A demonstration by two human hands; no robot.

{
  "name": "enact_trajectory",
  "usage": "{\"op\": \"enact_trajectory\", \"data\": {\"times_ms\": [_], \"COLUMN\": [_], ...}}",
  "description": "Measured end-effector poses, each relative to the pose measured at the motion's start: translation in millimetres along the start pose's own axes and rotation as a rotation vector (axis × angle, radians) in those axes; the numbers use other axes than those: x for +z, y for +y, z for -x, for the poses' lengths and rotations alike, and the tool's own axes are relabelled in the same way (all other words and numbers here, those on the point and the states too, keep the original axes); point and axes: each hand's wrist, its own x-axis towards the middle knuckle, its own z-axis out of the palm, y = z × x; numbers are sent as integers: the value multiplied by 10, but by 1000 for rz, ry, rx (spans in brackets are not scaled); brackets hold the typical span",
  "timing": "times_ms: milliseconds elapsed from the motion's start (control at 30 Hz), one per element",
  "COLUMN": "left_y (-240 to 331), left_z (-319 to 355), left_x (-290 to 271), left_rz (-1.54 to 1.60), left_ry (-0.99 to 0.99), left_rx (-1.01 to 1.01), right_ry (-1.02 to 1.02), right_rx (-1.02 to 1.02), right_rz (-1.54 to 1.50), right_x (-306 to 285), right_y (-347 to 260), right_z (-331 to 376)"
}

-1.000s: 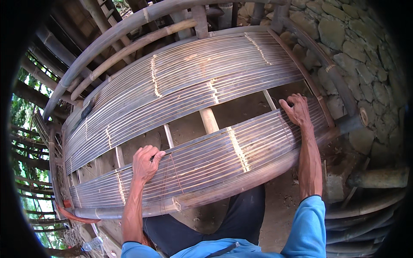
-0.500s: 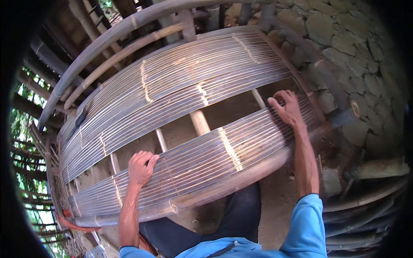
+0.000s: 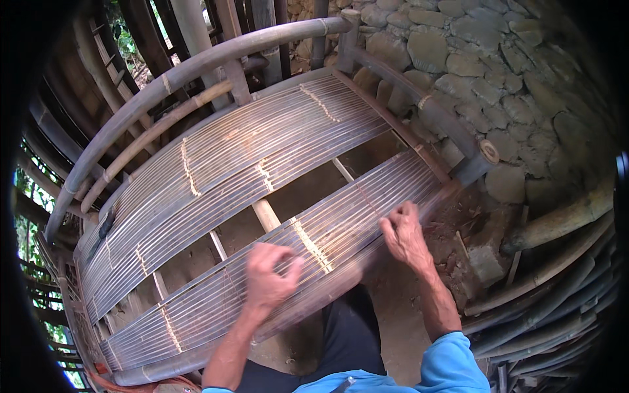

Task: The person weaves thin bamboo strips into a frame to create a curved surface for furniture, using a long orange string to secure the strips in place.

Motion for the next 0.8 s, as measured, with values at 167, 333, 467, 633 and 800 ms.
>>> {"op": "enact_trajectory", "data": {"times_ms": [167, 333, 467, 633, 800], "left_y": [666, 564, -504, -702, -763], "left_z": [-307, -658, -833, -1224, -1852], "left_x": [492, 94, -256, 261, 1452], "left_rz": [905, 1165, 725, 39, -55], "left_ry": [-477, -445, -224, -312, -418], "left_rx": [-304, -688, -756, -555, -518], "right_ry": [-32, -278, -268, -448, -480], "right_rx": [-344, -216, -248, -241, -200], "right_rz": [-411, -546, -70, 97, 233], "right_x": [-273, -617, -528, 96, 649], "right_y": [-829, -765, -92, 379, 476], "right_z": [-184, -751, -1173, -1506, -1724]}}
